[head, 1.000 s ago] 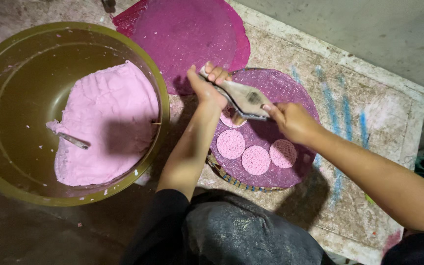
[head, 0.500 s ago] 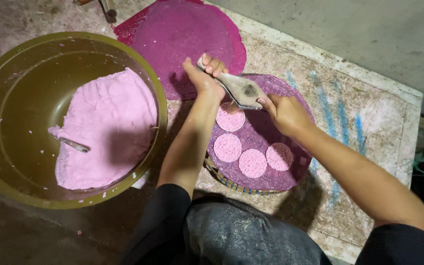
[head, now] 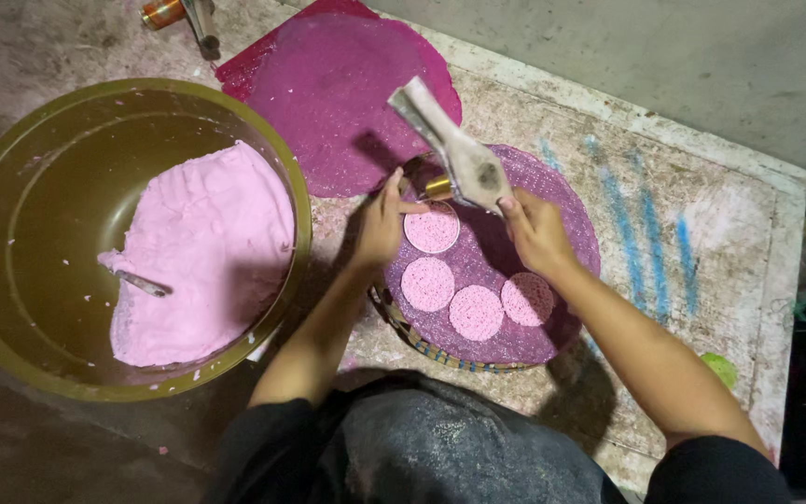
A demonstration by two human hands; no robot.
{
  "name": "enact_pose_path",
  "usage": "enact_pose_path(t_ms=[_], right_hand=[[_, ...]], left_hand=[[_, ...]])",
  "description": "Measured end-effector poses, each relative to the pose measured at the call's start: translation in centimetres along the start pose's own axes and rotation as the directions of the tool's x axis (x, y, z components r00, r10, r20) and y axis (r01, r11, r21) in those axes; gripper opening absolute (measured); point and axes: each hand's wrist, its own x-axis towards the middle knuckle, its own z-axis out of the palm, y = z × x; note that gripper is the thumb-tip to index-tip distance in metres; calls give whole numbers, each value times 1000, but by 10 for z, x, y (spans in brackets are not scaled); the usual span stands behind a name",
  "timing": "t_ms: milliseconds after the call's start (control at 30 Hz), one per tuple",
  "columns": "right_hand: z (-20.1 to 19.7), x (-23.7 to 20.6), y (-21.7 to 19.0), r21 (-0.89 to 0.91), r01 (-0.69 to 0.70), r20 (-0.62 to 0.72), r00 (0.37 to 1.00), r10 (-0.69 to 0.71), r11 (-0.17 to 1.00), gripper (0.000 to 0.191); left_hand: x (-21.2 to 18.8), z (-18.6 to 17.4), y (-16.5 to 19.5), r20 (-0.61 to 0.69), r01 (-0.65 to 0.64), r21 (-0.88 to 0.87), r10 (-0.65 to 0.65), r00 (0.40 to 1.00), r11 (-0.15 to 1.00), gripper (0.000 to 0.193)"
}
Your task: The person sits at a workbench and uses a wooden hand press to mold pink paste into round discs. They press the tool into a large bowl of paste, eject the formed disc onto a round mesh tray, and repeat, filling trays with discs.
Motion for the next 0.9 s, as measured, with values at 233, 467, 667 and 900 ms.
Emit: enact_pose_path(t_ms=[233, 467, 667, 900], right_hand=[[-5, -27, 20, 297, 22, -181, 983, 34, 955, 69], [-19, -69, 38, 461, 52, -327, 938, 115, 886, 72], [-35, -113, 66, 602, 33, -406, 873, 271, 798, 77], [-46, -145, 67, 568, 33, -484, 822, 301, 823, 84]], left_hand=[[-40, 4, -11, -28, -385, 658, 531, 847, 648, 65], [-30, 42, 4, 84, -225, 733, 242, 966, 642, 120], [-27, 40, 18, 162, -320, 768, 315, 935, 555, 117], [13, 64, 71, 246, -370, 799, 304, 920, 474, 117]])
